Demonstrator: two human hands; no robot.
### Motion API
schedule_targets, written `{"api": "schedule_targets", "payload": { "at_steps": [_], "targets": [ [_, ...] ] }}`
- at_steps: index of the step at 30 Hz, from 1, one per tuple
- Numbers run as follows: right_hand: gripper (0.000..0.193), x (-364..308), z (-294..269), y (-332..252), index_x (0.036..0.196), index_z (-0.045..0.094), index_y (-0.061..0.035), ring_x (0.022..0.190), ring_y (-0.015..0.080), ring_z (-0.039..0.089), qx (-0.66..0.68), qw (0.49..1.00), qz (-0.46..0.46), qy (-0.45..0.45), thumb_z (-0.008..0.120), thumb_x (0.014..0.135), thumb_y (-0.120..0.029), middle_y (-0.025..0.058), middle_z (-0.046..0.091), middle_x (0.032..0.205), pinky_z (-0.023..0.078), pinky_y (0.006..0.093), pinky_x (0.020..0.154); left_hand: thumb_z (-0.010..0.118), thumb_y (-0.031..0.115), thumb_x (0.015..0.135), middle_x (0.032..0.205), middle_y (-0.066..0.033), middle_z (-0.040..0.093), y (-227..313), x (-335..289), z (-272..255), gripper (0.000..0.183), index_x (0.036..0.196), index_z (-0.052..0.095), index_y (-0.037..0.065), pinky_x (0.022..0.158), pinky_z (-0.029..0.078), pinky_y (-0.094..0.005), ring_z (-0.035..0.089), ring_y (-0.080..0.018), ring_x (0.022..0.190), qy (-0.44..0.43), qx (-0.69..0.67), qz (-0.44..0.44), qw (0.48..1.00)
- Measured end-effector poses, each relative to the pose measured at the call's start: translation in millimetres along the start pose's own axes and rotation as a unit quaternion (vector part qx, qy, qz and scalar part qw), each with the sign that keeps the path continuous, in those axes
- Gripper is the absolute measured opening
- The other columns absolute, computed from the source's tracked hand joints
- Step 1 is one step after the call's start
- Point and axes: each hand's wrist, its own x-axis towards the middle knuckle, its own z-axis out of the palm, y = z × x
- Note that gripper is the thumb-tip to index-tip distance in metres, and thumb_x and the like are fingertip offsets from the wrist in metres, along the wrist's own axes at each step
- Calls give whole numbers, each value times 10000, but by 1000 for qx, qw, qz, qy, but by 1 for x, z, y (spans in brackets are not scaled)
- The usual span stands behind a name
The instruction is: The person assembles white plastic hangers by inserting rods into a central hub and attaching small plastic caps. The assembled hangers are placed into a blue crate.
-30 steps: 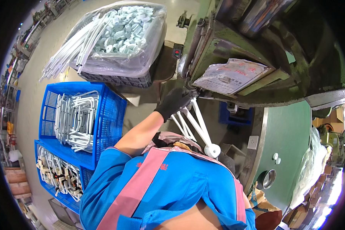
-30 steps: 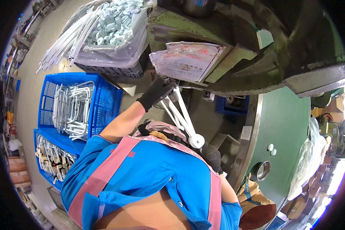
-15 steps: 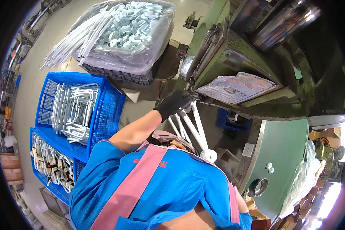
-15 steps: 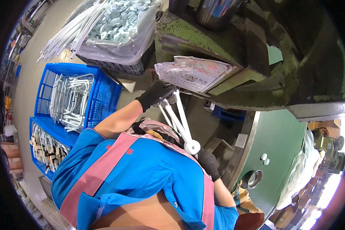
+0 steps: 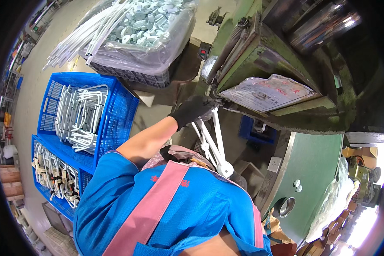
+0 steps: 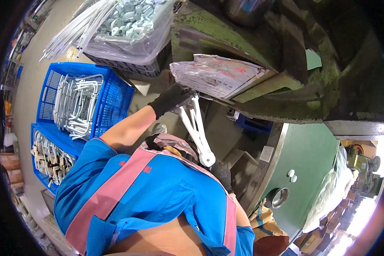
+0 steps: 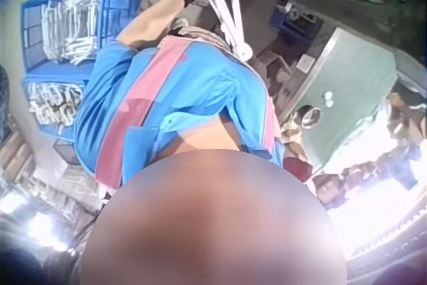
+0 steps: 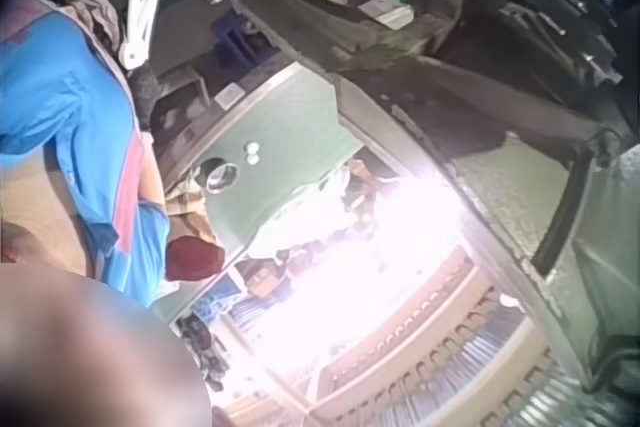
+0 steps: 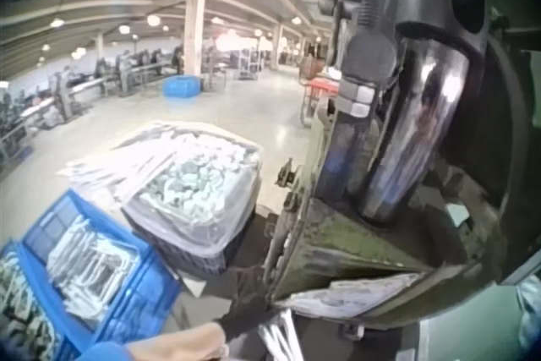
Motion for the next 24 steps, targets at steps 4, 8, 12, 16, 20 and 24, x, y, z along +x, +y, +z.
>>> {"api": "schedule_targets", "payload": {
  "at_steps": [4, 8, 12, 16, 20, 24],
  "targets": [
    [289, 3, -62, -44, 1029, 642, -61, 770, 369, 650, 86, 995, -25, -49, 602, 858, -290, 204, 663, 859, 495, 444, 654, 601, 147, 872, 980, -169, 663, -36, 9, 6, 215, 1037, 624, 11, 839, 473, -393, 619, -294, 913, 1, 54, -30, 998],
    [284, 17, -122, -89, 1026, 659, -60, 797, 368, 652, 74, 990, -74, -96, 612, 857, -283, 209, 663, 879, 500, 428, 672, 593, 106, 865, 1048, -158, 649, -24, 11, 5, 228, 1070, 605, 7, 873, 466, -380, 602, -283, 968, -31, 54, -47, 997],
    [313, 21, -96, -67, 1032, 661, -58, 819, 369, 650, 136, 981, -42, -129, 616, 862, -317, 213, 662, 894, 503, 415, 695, 538, 133, 890, 1042, -179, 633, -4, 7, 5, 209, 1044, 602, 8, 863, 471, -387, 595, -334, 939, -40, 46, -83, 995],
    [351, 22, -79, -63, 1018, 659, -49, 813, 384, 642, 148, 979, -58, -125, 611, 865, -361, 220, 659, 882, 488, 444, 689, 523, 165, 897, 968, -187, 623, -4, 4, 0, 201, 996, 605, 11, 833, 476, -390, 599, -335, 884, -80, 103, -71, 989],
    [356, 22, -94, -70, 1012, 662, -51, 817, 396, 633, 123, 980, -40, -151, 609, 863, -370, 222, 656, 877, 480, 452, 674, 529, 190, 901, 867, -167, 626, 5, -4, -1, 199, 954, 614, 18, 772, 477, -399, 612, -309, 841, -18, 40, -44, 998],
    [290, 25, -105, -85, 981, 675, -73, 803, 392, 637, 86, 988, -43, -123, 605, 863, -329, 210, 659, 872, 490, 460, 666, 513, 211, 920, 819, -155, 642, 18, -4, -3, 228, 953, 624, 14, 740, 472, -396, 610, -334, 806, -40, -38, -177, 983]
  ]
}}
